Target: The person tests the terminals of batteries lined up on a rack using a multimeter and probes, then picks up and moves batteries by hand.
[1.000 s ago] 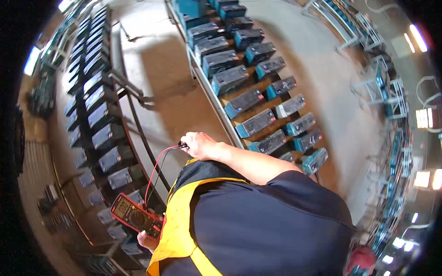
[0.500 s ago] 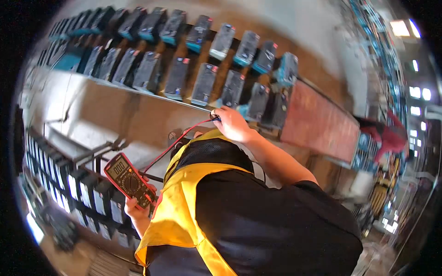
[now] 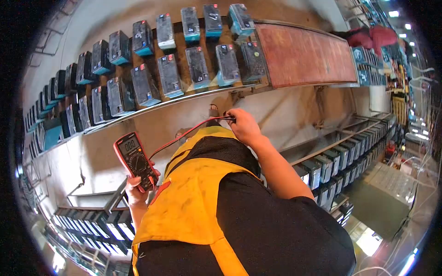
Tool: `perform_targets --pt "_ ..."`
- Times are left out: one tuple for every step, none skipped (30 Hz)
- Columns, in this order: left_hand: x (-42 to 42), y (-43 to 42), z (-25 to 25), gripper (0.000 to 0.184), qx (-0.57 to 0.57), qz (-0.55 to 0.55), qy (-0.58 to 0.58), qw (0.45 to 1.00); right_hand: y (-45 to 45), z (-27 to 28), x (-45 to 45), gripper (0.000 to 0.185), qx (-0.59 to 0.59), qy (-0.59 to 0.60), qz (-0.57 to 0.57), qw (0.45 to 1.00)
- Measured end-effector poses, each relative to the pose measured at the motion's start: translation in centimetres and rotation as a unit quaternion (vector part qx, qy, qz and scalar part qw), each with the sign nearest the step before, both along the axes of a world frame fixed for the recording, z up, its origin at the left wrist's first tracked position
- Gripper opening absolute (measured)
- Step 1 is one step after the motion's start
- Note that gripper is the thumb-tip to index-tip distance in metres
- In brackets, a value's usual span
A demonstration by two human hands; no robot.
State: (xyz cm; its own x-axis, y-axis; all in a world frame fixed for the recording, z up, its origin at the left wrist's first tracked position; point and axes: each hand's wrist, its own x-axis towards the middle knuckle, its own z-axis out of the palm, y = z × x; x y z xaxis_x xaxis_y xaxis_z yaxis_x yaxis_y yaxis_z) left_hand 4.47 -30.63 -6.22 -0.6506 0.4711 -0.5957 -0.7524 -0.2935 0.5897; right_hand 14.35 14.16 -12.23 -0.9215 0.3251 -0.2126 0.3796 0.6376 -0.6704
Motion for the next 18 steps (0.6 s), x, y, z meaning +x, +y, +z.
perform_targets --pt "-0.6 1.1 0.2 0.085 -0.010 -0.009 0.007 1.000 0.6 0.1 0.6 0.014 0.004 0.011 -0.016 1.000" --pt "-1.0 2.1 -0.1 0.082 -0.017 -0.019 0.020 0.999 1.4 0.2 1.2 0.015 0.012 -0.005 -0.020 1.000" --pt "-1.6 3.1 -0.1 0.080 -0.020 -0.040 0.018 0.999 2.3 0.2 1.8 0.016 0.019 -0.021 -0.022 0.999" --pt "-2.3 4.1 -0.3 0.081 -0.034 -0.077 0.036 0.996 3.2 0.1 2.1 0.018 0.026 -0.037 -0.022 0.999" --pt "-3.0 5.3 -0.4 0.081 -0.048 -0.111 0.054 0.991 4.1 -0.2 2.4 0.018 0.038 0.004 -0.013 0.999" --pt "-3.2 7.9 -0.2 0.065 -0.060 -0.090 0.080 0.991 4.9 -0.5 2.3 0.017 0.048 0.044 -0.003 0.998" --pt "-3.5 9.2 -1.2 0.054 -0.086 -0.101 0.084 0.988 5.7 -0.8 2.3 0.017 0.056 0.084 0.009 0.995" --pt "-4.0 11.1 -1.7 0.050 -0.089 -0.124 0.096 0.984 6.3 -1.1 2.4 0.016 -0.067 0.073 -0.043 0.994" --pt "-4.4 13.6 -1.9 0.047 -0.091 -0.145 0.109 0.979 6.8 -0.7 1.9 0.015 -0.189 0.060 -0.090 0.976" --pt "-4.8 16.1 -1.7 0.044 -0.084 -0.180 0.105 0.974 7.3 -0.2 1.0 0.015 -0.309 0.044 -0.132 0.941" --pt "-5.1 18.7 -1.5 0.042 -0.079 -0.215 0.100 0.968 7.9 0.7 -0.1 0.018 -0.364 0.038 -0.152 0.918" --pt "-5.1 21.3 -1.9 0.045 -0.080 -0.245 0.112 0.960 8.3 2.0 -1.1 0.022 -0.418 0.031 -0.173 0.891" --pt "-5.1 24.0 -2.3 0.048 -0.081 -0.277 0.123 0.949 8.6 2.4 -1.8 0.027 -0.470 0.022 -0.196 0.860" --pt "-5.1 26.6 -2.1 0.059 -0.101 -0.314 0.132 0.935 9.0 1.9 -2.0 0.038 -0.484 0.053 -0.180 0.855" --pt "-5.0 29.3 -1.6 0.070 -0.120 -0.354 0.139 0.917 9.6 1.7 -2.0 0.042 -0.489 0.075 -0.154 0.855" --pt "-4.8 32.0 -1.0 0.073 -0.141 -0.395 0.204 0.885 10.4 1.8 -2.0 0.046 -0.493 0.099 -0.129 0.855" --pt "-4.4 34.3 -0.6 0.077 -0.159 -0.434 0.267 0.846 11.0 2.4 -1.7 0.052 -0.493 0.108 -0.117 0.855" --pt "-3.4 36.1 -1.3 0.079 -0.152 -0.427 0.342 0.823 11.7 3.1 -1.5 0.058 -0.493 0.118 -0.104 0.855"
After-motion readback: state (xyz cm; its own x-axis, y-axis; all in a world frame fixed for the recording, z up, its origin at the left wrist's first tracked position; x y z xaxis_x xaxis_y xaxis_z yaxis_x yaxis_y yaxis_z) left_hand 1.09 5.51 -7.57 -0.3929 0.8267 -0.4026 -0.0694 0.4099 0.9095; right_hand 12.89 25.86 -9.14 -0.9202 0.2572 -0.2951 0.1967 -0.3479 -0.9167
